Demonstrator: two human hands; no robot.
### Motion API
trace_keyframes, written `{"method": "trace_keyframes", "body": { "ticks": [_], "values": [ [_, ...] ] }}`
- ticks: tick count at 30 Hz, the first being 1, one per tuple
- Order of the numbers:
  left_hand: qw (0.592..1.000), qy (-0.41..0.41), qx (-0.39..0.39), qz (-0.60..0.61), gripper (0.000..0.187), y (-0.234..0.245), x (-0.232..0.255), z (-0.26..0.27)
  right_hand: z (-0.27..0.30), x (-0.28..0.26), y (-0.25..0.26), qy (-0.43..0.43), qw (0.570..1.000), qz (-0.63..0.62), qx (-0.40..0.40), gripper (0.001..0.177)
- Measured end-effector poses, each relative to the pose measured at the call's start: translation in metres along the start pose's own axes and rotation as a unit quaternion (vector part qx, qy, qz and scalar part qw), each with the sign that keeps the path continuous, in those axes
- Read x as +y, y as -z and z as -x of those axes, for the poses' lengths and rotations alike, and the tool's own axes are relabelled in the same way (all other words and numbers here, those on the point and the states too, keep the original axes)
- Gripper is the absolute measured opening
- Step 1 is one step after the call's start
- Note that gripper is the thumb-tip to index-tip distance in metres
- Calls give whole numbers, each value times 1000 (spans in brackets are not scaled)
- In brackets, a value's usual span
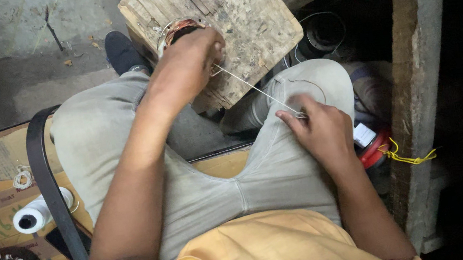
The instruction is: The person winds white thread around a circular motor stator core placed on a wooden block. They repeatedly pull the thread, wrap it around the copper windings, and adjust the stator position to continue the winding process.
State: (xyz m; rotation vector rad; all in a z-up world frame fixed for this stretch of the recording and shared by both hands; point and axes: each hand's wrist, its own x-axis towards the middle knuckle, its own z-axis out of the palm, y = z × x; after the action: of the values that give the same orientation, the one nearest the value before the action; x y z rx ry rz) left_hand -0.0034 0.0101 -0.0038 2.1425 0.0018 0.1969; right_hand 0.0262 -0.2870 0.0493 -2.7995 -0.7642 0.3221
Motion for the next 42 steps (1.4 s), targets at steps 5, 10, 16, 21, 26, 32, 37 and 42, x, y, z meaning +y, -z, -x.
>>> {"method": "trace_keyframes", "body": {
  "ticks": [5, 10, 16, 21, 26, 32, 37, 42],
  "values": [
    [998, -11, -21, -63, 24, 4, 0, 11, -2, 1, 16, 40, 999, -22, -18, 27],
    [980, 56, -60, -181, 50, -14, 3, 16, -10, -2, 24, 208, 963, -172, 24, 32],
    [965, 51, 29, -256, 41, -39, 2, 21, -43, -2, -21, 191, 770, -607, -37, 54],
    [968, 42, 50, -242, 39, -40, 1, 25, -65, 1, -58, 48, 697, -714, -49, 47],
    [971, 36, 56, -229, 40, -38, 0, 21, -70, -12, -65, -9, 913, -407, -4, 35],
    [972, 32, 57, -224, 41, -36, -1, 25, -76, -32, -81, 157, 963, -215, 29, 16],
    [972, 29, 68, -223, 39, -36, -1, 25, -80, -38, -76, 154, 970, -189, 7, 16],
    [976, 30, 69, -205, 40, -36, -2, 27, -86, -40, -82, 4, 969, -235, -81, 30]
  ]
}}
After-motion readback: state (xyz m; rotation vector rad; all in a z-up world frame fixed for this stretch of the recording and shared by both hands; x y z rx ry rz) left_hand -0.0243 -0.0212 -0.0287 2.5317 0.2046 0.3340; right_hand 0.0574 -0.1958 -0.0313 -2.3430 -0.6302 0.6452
